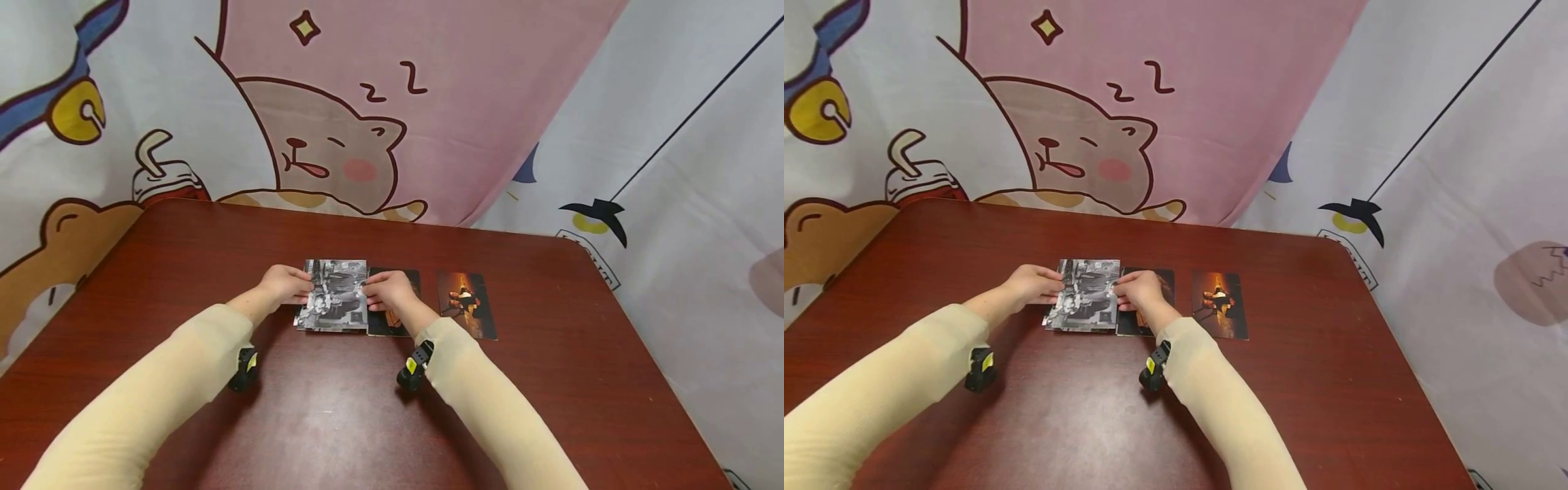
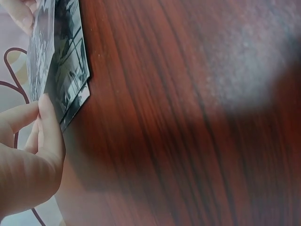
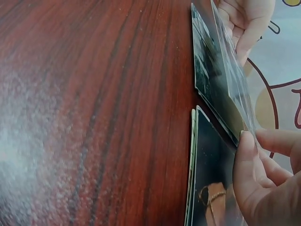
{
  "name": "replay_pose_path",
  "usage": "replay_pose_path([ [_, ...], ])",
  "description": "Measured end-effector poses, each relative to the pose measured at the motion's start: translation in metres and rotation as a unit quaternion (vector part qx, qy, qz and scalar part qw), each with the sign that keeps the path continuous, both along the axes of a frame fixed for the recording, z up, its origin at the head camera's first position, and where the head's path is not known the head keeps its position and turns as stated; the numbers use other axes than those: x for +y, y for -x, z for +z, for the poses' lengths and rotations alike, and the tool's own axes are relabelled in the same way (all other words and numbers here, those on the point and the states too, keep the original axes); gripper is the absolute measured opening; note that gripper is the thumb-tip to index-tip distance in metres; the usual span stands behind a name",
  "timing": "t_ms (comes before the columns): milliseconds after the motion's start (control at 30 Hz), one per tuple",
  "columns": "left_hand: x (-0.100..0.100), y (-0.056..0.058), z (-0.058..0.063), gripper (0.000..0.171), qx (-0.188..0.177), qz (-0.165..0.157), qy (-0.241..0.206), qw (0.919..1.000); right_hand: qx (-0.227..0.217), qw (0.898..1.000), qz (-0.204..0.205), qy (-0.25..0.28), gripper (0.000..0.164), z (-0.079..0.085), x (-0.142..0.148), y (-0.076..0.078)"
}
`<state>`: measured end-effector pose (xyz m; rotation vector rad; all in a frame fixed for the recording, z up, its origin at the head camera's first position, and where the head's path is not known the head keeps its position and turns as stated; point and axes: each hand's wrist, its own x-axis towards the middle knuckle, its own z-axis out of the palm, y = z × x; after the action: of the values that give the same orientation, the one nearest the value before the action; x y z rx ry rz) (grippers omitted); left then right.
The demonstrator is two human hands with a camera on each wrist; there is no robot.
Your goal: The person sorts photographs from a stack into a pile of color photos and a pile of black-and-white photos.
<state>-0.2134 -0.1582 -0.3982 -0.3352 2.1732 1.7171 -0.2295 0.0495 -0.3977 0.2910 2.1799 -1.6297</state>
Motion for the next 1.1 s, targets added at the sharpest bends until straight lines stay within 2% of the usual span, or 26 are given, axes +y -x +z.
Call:
replay_pose_path([
  [233,-0.003,0.0,-0.001,0.038,0.007,0.001,0.014,0.9999,-0.008,1.0,0.024,-0.004,0.026,0.0,-0.002,-0.002],
  [567,-0.002,-0.002,0.0,0.04,0.013,-0.009,0.035,0.9993,-0.026,0.999,0.026,-0.014,0.029,-0.001,-0.003,-0.003],
  [733,-0.002,-0.004,0.004,0.037,0.026,-0.001,0.088,0.9958,-0.023,0.999,0.023,-0.005,0.031,-0.001,-0.003,-0.003],
  [800,-0.002,-0.003,0.005,0.037,0.03,-0.002,0.094,0.9951,-0.016,1.0,0.02,-0.001,0.031,0.002,-0.002,-0.003],
  [1033,0.006,0.006,0.011,0.043,-0.003,-0.026,-0.005,0.9996,-0.009,0.999,0.029,-0.015,0.031,0.01,0.006,-0.004],
  [1100,0.009,0.008,0.012,0.043,-0.008,-0.031,-0.018,0.9993,-0.01,0.999,0.033,-0.015,0.029,0.01,0.01,-0.004],
])
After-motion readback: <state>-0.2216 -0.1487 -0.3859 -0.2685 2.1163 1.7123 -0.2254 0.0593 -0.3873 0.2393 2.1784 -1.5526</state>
